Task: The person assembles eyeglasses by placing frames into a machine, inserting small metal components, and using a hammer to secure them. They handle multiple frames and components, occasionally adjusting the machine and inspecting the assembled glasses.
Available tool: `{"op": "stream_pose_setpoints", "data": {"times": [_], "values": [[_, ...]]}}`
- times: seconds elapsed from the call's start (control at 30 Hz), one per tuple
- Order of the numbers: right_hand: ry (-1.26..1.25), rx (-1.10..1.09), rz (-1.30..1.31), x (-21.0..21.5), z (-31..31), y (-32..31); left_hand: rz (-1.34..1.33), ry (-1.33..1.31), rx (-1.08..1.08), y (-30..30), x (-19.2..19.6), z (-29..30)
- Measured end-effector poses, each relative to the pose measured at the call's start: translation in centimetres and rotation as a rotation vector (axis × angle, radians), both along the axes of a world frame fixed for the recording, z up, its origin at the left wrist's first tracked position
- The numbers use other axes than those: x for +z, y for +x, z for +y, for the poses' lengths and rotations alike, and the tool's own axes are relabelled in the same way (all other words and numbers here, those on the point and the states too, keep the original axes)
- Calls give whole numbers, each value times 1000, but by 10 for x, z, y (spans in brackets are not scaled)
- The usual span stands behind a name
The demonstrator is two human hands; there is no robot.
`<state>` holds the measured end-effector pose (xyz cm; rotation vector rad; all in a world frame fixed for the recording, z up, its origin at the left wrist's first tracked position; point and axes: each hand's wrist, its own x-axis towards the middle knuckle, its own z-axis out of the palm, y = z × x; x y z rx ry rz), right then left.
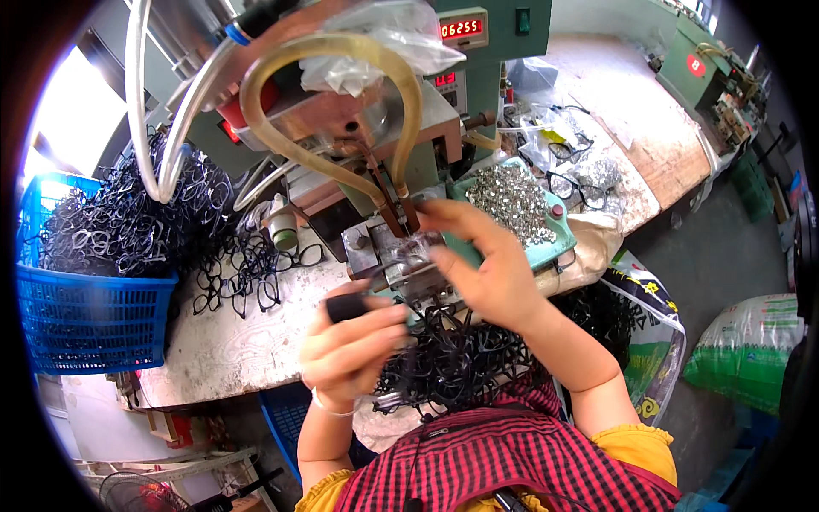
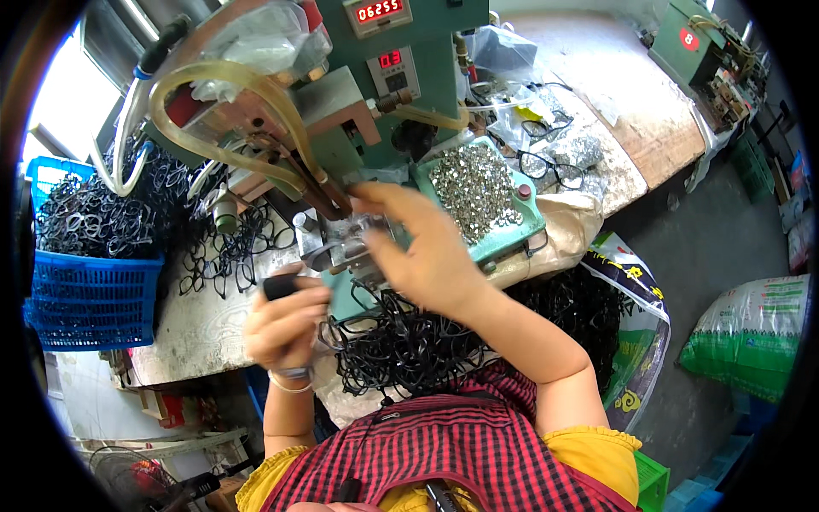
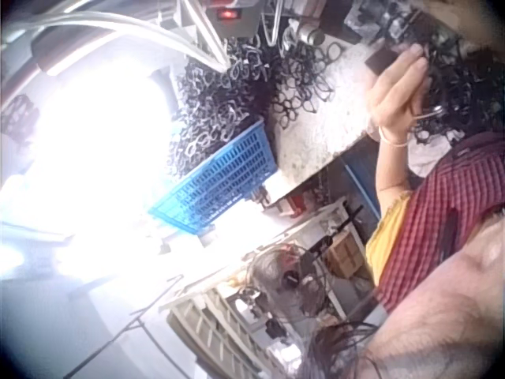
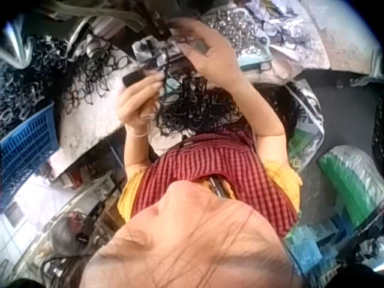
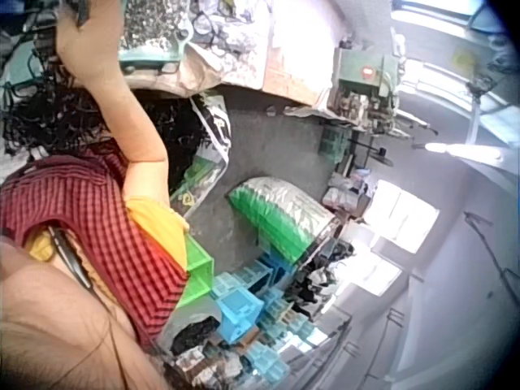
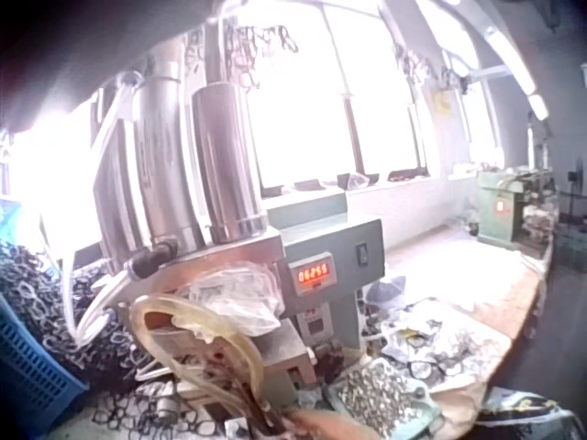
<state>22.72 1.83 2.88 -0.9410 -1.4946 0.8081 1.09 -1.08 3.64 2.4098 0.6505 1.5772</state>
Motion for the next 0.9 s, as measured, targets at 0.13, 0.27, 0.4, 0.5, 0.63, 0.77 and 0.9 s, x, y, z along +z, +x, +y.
{"op": "stream_pose_setpoints", "data": {"times": [0.13, 0.27, 0.4, 0.5, 0.63, 0.77, 0.9], "values": [[45, -581, -792, -63, 31, 61, 288, 93, 1, 21, 1, 13], [145, -651, -730, -95, 34, 94, 232, 59, -22, 25, -2, 18], [269, -546, -738, -90, 35, 78, 249, 49, -15, 24, 1, 16], [313, -317, -862, -83, 51, 67, 254, 49, 14, 20, -2, 12], [401, -438, -792, -80, 66, 79, 212, 23, 145, 23, -19, -17], [201, -642, -396, -92, 43, 87, 148, 104, 458, -22, -47, -56], [-5, -606, -247, -91, 35, 85, -187, 140, 942, -77, -15, -32]]}}
